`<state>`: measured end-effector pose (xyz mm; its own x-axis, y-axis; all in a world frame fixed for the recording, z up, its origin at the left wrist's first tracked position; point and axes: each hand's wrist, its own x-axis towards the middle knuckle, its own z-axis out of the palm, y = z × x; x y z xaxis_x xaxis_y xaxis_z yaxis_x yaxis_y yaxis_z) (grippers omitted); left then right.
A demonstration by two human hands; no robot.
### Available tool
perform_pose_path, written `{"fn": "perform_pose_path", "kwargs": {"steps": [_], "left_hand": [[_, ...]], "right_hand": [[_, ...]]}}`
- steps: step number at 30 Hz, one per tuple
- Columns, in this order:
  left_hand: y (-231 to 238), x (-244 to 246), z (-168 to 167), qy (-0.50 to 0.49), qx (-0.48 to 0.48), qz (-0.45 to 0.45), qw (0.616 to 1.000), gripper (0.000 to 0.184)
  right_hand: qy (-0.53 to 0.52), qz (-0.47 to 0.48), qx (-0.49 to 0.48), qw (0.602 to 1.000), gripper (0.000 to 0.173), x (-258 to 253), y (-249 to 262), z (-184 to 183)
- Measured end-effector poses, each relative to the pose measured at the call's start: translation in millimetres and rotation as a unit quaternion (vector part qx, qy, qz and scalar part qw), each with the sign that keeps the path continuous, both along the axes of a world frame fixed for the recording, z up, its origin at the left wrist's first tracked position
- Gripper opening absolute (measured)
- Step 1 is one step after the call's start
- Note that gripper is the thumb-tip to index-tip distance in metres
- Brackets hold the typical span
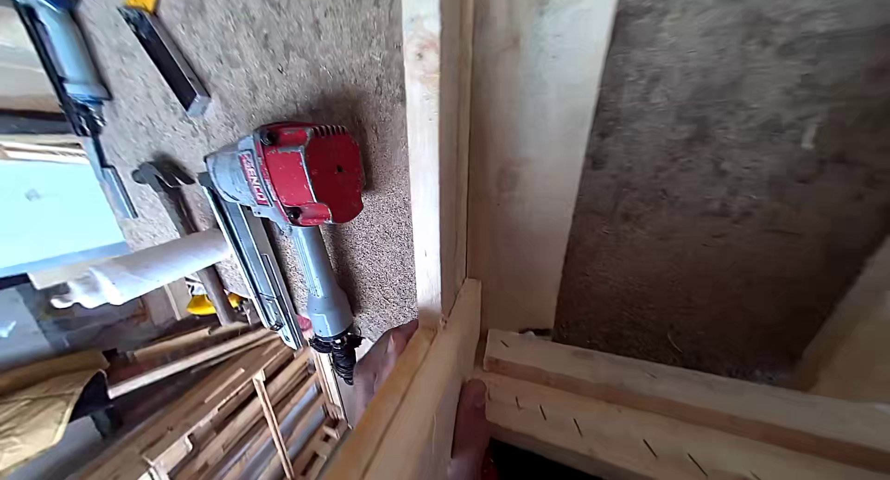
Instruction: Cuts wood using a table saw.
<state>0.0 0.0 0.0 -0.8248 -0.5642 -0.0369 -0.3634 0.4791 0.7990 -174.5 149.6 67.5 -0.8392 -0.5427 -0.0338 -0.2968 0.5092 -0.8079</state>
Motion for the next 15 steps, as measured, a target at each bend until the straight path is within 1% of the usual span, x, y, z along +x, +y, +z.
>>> {"fn": "perform_pose_path", "kwargs": {"steps": [1, 2, 3, 4, 5, 6, 7, 8, 9, 10, 11, 12, 13, 14, 15], "left_hand": [[3.5, -4.9, 8.6, 0.011, 0.064, -0.004, 0.998, 0.024], [-0.6, -2.2, 13.5, 0.033, 0.119, -0.030, 0.992, 0.022], [-7.5, 3.2, 15.2, 0.068, 0.143, -0.065, 0.985, 0.024], [-13.5, 3.4, 18.0, 0.109, 0.142, -0.090, 0.980, 0.023], [-17.4, -0.9, 27.1, 0.135, 0.136, -0.111, 0.975, 0.022], [-20.8, -6.3, 38.9, 0.149, 0.130, -0.136, 0.971, 0.021], [-23.4, -15.3, 49.7, 0.182, 0.125, -0.171, 0.960, 0.019], [-25.4, -25.5, 59.1, 0.222, 0.128, -0.207, 0.944, 0.021], [-24.6, -39.1, 71.4, 0.261, 0.118, -0.252, 0.924, 0.024], [-12.9, -53.7, 93.4, 0.280, 0.116, -0.291, 0.907, 0.021], [5.5, -63.3, 118.7, 0.289, 0.126, -0.348, 0.883, 0.009], [10.7, -72.0, 133.7, 0.283, 0.126, -0.462, 0.831, 0.008], [16.1, -79.9, 141.2, 0.266, 0.113, -0.559, 0.777, 0.017], [22.2, -88.3, 140.0, 0.244, 0.108, -0.644, 0.717, 0.023], [31.5, -93.0, 128.9, 0.235, 0.110, -0.697, 0.668, 0.024]], "right_hand": [[0.016, -0.038, 0.046, 0.998, 0.015, 16.9, 38.7, -5.6], [0.082, -0.044, 0.080, 0.992, 0.014, 43.0, 95.4, -30.5], [0.152, -0.084, 0.101, 0.980, 0.017, 72.1, 142.4, -58.4], [0.191, -0.153, 0.112, 0.963, 0.024, 98.7, 175.2, -81.3], [0.220, -0.217, 0.101, 0.946, 0.031, 113.5, 192.9, -95.9], [0.244, -0.252, 0.084, 0.933, 0.036, 115.9, 199.8, -97.9], [0.270, -0.272, 0.062, 0.922, 0.037, 110.0, 197.2, -86.7], [0.283, -0.286, 0.026, 0.915, 0.035, 102.5, 187.7, -67.0], [0.275, -0.306, -0.029, 0.911, 0.030, 102.2, 177.1, -47.4], [0.251, -0.331, -0.103, 0.904, 0.025, 110.2, 165.5, -30.0], [0.210, -0.346, -0.187, 0.895, 0.023, 125.4, 152.6, -13.6], [0.149, -0.345, -0.270, 0.886, 0.025, 145.7, 139.9, 0.7], [0.064, -0.323, -0.347, 0.878, 0.033, 166.8, 129.6, 10.3], [-0.024, -0.289, -0.417, 0.862, 0.042, 183.9, 123.0, 13.1], [-0.098, -0.266, -0.475, 0.833, 0.047, 195.8, 119.7, 11.4]]}}
